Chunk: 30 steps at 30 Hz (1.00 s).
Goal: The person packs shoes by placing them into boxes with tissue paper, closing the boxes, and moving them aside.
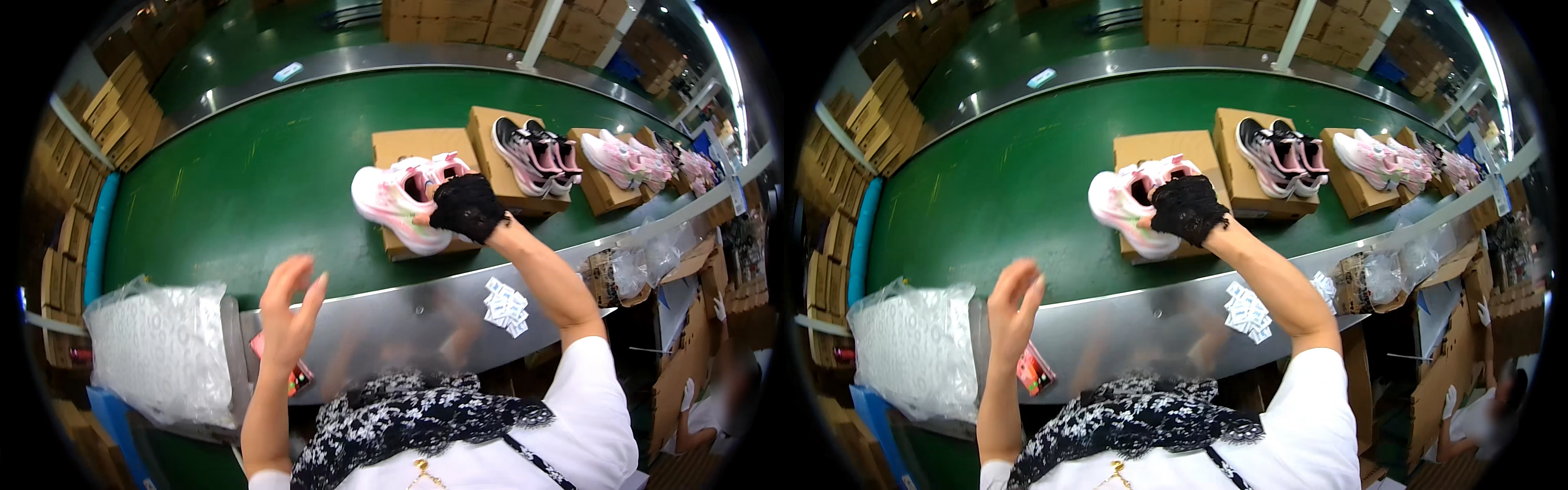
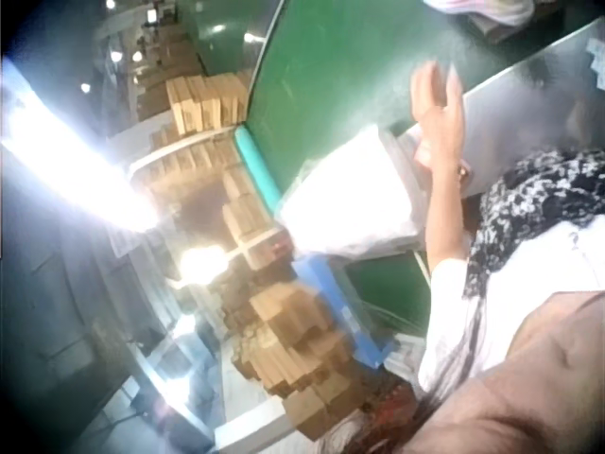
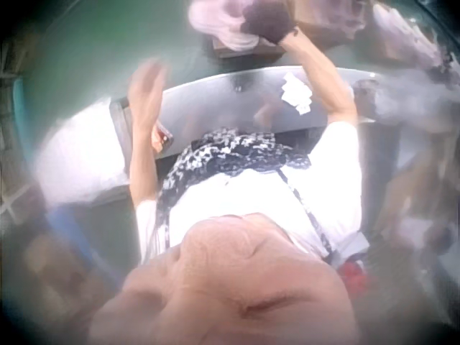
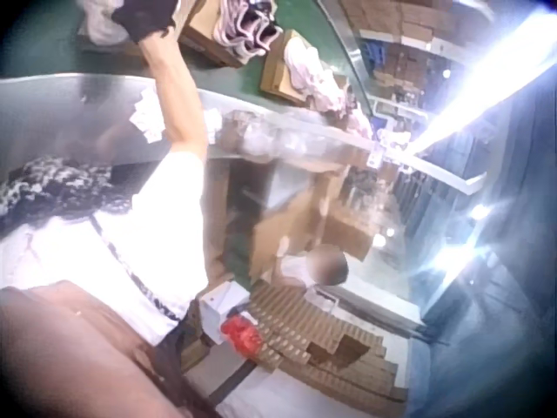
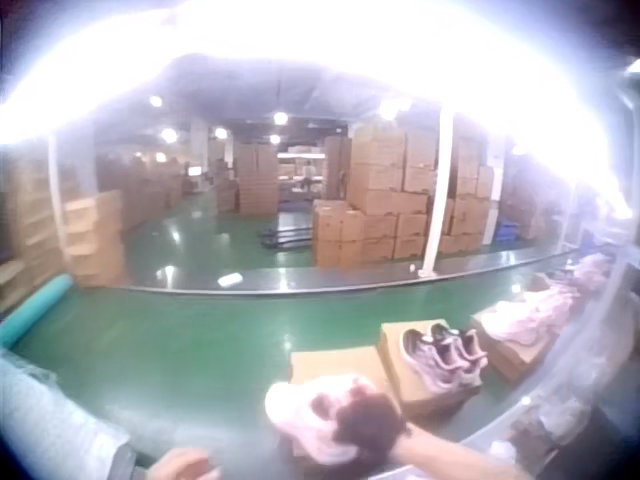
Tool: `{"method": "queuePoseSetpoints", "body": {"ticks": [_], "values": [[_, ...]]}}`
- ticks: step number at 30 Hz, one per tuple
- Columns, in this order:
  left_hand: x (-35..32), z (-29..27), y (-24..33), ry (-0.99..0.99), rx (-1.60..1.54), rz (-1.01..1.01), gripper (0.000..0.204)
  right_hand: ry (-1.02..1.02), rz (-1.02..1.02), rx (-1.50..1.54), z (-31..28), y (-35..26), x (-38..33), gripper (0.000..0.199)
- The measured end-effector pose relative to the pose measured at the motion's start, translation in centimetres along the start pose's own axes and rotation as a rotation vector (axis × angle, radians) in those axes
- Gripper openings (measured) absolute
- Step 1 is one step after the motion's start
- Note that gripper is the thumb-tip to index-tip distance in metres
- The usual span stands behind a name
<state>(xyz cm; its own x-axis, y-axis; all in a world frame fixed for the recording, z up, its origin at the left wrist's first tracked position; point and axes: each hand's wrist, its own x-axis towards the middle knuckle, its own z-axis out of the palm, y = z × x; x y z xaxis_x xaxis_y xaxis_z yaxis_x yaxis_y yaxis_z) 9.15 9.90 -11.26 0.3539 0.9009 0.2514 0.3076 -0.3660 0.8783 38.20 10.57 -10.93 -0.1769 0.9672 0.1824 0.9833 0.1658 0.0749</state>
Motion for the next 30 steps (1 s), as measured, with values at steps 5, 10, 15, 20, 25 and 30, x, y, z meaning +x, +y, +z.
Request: {"method": "queuePoseSetpoints", "body": {"ticks": [5,10,15,20,25,30], "values": [[3.3,1.8,0.7,-0.047,0.161,0.148,0.04,-0.202,-0.309,0.203,-5.0,-6.9,-1.5,0.065],[-1.5,2.0,-1.6,-0.14,0.043,-0.213,0.031,-0.118,-0.543,0.329,-2.1,-9.5,-4.2,0.049],[-8.4,3.9,-6.3,-0.306,0.132,-0.134,0.039,-0.25,-0.608,0.296,7.9,-10.8,-10.4,0.048],[-9.8,7.2,-5.1,-0.657,0.312,-0.188,0.044,-0.042,-0.172,0.854,8.5,-7.3,-7.3,0.031],[-6.1,6.3,-4.8,-0.801,0.058,-0.275,0.045,0.092,0.116,0.116,15.2,-3.2,-5.2,0.064],[-2.3,6.6,-7.4,-0.131,0.44,0.074,0.075,0.426,0.063,0.259,13.3,-4.7,-3.1,0.075]]}}
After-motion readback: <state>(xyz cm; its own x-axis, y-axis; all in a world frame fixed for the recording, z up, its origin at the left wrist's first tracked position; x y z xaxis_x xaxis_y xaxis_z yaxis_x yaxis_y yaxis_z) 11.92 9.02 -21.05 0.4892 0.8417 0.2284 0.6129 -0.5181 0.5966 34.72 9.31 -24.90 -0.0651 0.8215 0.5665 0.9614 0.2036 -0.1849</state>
